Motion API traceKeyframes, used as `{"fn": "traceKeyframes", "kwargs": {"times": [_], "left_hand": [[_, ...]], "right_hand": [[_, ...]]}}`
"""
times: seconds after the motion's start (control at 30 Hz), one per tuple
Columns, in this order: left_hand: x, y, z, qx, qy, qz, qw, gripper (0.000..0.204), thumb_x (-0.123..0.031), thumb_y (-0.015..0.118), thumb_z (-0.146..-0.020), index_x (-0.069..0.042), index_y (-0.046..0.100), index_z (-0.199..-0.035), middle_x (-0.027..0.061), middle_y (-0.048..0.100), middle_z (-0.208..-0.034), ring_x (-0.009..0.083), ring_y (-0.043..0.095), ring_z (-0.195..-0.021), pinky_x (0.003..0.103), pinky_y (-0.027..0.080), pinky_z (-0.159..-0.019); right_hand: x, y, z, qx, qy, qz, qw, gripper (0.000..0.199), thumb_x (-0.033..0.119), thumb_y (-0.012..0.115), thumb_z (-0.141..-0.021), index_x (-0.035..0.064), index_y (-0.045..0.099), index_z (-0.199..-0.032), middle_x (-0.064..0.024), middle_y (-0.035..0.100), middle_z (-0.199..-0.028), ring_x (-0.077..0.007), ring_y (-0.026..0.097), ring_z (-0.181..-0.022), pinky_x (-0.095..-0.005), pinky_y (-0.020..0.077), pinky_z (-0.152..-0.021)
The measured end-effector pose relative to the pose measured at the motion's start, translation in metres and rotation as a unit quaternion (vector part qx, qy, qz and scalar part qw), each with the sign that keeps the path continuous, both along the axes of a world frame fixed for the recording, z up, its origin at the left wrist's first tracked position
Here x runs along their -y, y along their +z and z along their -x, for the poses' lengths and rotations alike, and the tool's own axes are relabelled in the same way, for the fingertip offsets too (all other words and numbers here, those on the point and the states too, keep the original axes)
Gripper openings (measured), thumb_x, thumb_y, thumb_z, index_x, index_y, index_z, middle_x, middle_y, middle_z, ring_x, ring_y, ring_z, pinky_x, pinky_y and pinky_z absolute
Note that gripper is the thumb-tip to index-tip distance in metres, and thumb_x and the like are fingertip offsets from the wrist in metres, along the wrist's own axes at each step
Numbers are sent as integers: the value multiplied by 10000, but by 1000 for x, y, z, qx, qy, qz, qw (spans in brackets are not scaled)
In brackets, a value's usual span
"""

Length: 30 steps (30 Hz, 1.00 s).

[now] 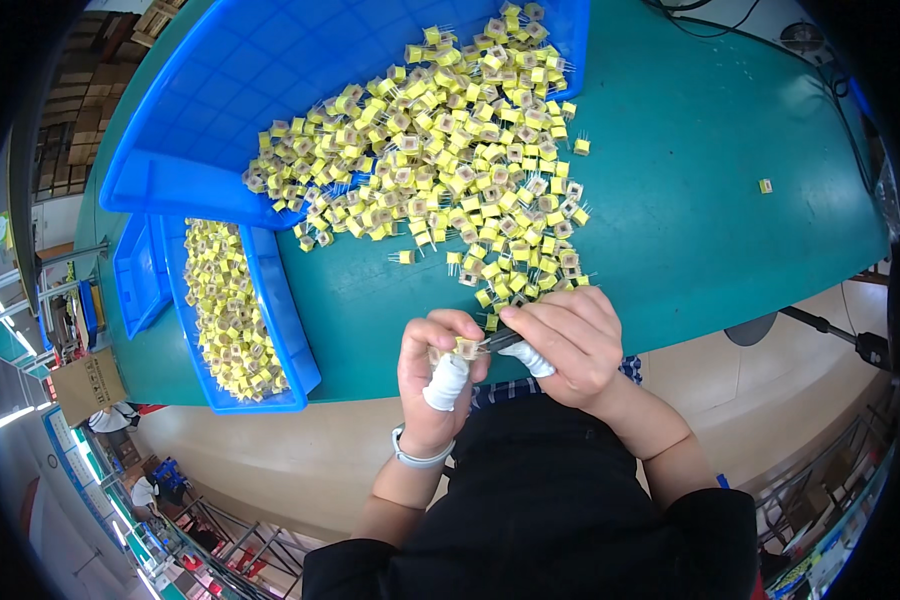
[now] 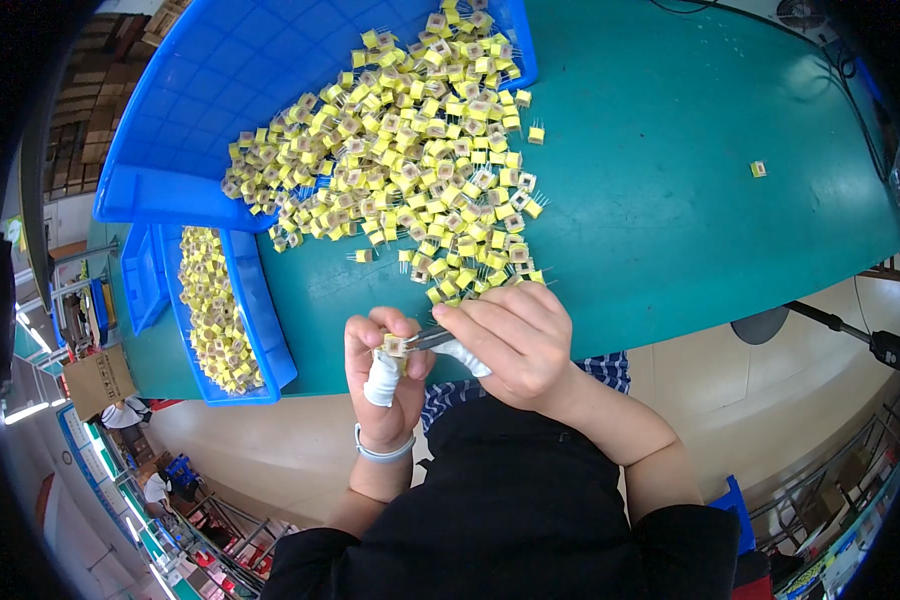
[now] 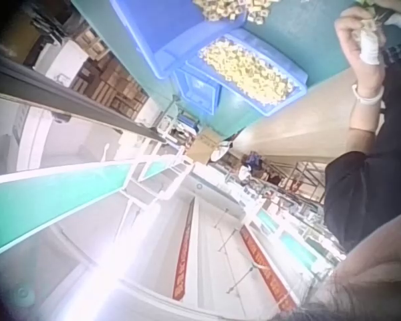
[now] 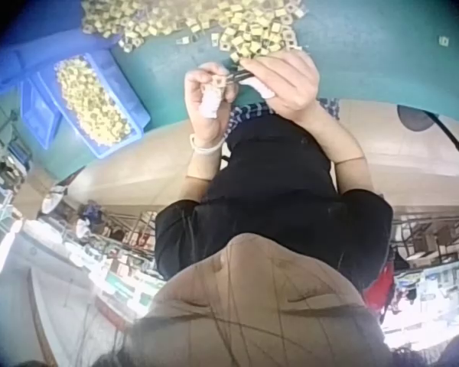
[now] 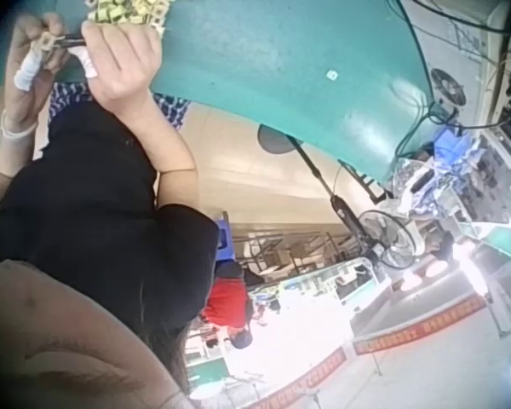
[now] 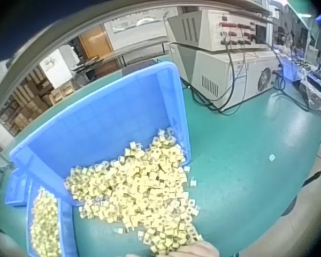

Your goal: The person picks up a transformer from a pile, trims its leads using a pair of pliers, and places the finished component into a blue bin, repeating the process for several others.

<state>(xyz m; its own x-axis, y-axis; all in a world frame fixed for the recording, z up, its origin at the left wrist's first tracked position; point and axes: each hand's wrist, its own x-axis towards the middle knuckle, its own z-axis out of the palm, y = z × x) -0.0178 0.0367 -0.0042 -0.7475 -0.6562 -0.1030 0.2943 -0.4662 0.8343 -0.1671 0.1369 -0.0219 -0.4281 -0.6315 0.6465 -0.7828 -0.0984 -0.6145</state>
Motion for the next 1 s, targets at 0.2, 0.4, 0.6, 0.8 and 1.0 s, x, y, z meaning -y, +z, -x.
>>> {"fn": "traceKeyframes", "kwargs": {"times": [0.2, 0.4, 0.6, 0.8, 1.0], "left_hand": [[5, 2, -5, 19, 2, -56, 998, 320, -373, 663, -1064, -97, 511, -1121, 108, 622, -941, 121, 529, -665, 256, 457, -604], [5, 8, -1, 57, -23, -40, 997, 323, -389, 566, -1112, -81, 475, -1076, 31, 526, -832, 68, 454, -623, 200, 399, -521], [6, 7, -2, 63, -38, -47, 996, 353, -403, 572, -1109, -64, 487, -1062, 28, 521, -821, 56, 474, -646, 189, 405, -511], [7, 8, -2, 72, -37, -31, 996, 362, -409, 583, -1103, -62, 493, -1055, 29, 521, -809, 57, 479, -647, 191, 404, -505], [6, 7, -3, 81, -39, -13, 996, 376, -420, 579, -1103, -57, 497, -1050, 51, 556, -807, 72, 459, -588, 206, 396, -500]], "right_hand": [[2, -2, -1, 3, -2, 2, 1000, 465, 137, 755, -651, 12, 798, -1097, -55, 740, -926, -234, 681, -789, -361, 500, -692], [2, 1, -1, 16, 22, 3, 1000, 410, 127, 781, -692, 22, 805, -1087, -73, 746, -922, -251, 694, -792, -366, 501, -701], [2, 0, -1, 16, 25, 4, 1000, 411, 134, 782, -698, 27, 801, -1094, -73, 746, -931, -253, 697, -796, -370, 507, -707], [1, -1, -1, 19, 24, 5, 1000, 405, 139, 786, -705, 29, 801, -1095, -74, 746, -927, -254, 697, -796, -372, 509, -710], [1, -1, 0, 17, 30, 5, 999, 392, 128, 778, -707, 32, 807, -1085, -70, 750, -921, -246, 696, -792, -365, 501, -696]]}}
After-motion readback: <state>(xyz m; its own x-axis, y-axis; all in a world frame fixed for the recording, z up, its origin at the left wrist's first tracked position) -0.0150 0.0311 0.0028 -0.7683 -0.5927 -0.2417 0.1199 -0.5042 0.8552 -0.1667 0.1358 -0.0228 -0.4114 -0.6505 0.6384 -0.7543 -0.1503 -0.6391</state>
